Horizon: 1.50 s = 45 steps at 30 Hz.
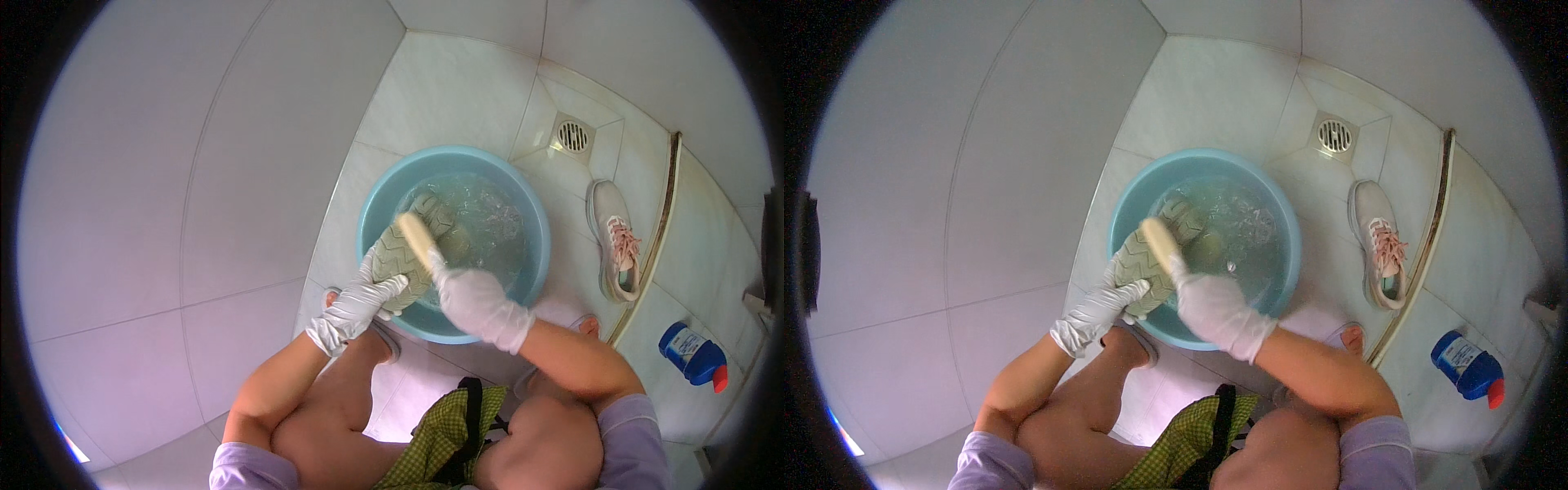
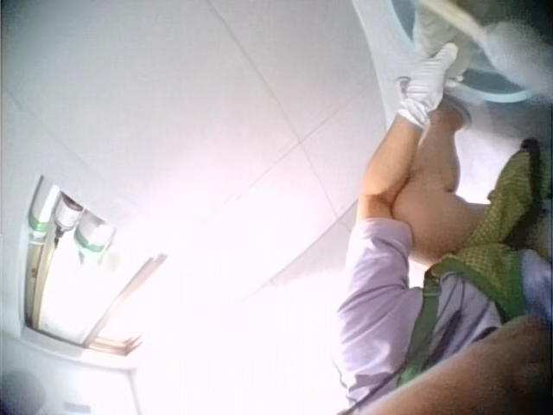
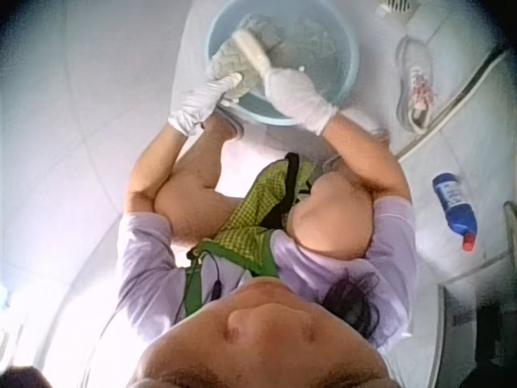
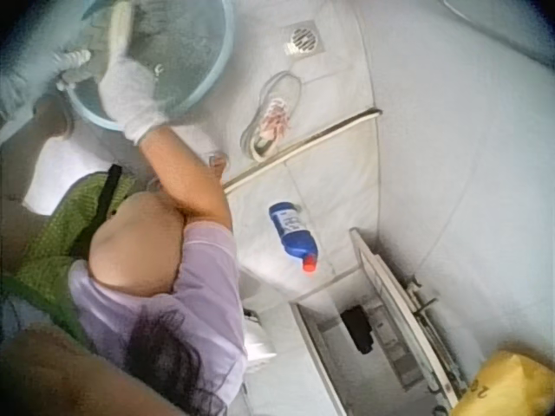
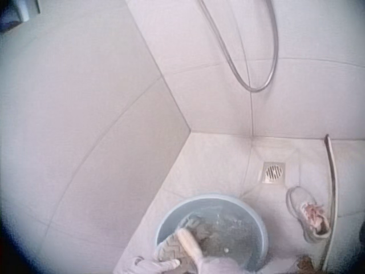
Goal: The person washes a pair of shoes in a basin of soapy water by scrubbing the exterior and soles with a brush.
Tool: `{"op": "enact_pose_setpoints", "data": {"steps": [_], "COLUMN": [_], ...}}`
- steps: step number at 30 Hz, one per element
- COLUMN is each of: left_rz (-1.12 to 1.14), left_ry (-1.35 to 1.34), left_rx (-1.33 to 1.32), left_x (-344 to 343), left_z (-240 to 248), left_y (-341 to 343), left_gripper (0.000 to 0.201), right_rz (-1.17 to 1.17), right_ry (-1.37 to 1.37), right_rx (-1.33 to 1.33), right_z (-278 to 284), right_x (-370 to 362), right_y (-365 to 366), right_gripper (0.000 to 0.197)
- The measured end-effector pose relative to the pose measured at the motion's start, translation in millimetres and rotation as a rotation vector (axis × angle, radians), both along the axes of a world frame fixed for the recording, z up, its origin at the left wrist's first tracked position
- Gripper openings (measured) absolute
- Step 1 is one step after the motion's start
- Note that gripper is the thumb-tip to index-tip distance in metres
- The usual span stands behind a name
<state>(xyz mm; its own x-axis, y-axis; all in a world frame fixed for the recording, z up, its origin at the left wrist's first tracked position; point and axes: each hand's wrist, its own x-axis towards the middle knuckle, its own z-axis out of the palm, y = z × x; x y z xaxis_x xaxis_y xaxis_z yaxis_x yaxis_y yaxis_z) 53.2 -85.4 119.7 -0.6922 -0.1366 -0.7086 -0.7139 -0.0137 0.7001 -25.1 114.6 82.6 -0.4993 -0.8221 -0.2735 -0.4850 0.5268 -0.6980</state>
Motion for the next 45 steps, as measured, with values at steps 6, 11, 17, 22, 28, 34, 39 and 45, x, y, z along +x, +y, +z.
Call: {"op": "enact_pose_setpoints", "data": {"steps": [6,11,17,22,28,34,39,45], "left_rz": [-0.049,-0.015,0.017,-0.019,-0.103,-0.263,0.413,-0.008], "left_ry": [-0.109,-0.038,-0.087,-0.076,0.036,0.0,0.217,0.074], "left_rx": [-0.027,-0.093,-0.084,0.051,0.288,0.27,0.458,0.043], "left_x": [-14,-9,1,-5,-9,-44,-35,-10], "left_z": [7,-7,-8,-18,21,61,19,12], "left_y": [8,6,-12,-14,-32,-32,-32,37], "left_gripper": [0.073,0.069,0.053,0.061,0.073,0.07,0.089,0.115], "right_rz": [-0.083,-0.302,0.004,-0.205,-0.21,-0.114,-0.497,-0.995], "right_ry": [0.041,-0.07,0.11,0.022,-0.032,-0.64,-1.119,-1.108], "right_rx": [0.345,0.223,-0.124,0.279,0.117,-0.336,-0.633,-0.532], "right_z": [-80,-89,-2,-92,-11,-16,-26,-9], "right_x": [-64,-49,25,-68,-54,-42,-26,2], "right_y": [25,13,1,8,24,10,3,1], "right_gripper": [0.057,0.057,0.059,0.046,0.074,0.11,0.081,0.054]}}
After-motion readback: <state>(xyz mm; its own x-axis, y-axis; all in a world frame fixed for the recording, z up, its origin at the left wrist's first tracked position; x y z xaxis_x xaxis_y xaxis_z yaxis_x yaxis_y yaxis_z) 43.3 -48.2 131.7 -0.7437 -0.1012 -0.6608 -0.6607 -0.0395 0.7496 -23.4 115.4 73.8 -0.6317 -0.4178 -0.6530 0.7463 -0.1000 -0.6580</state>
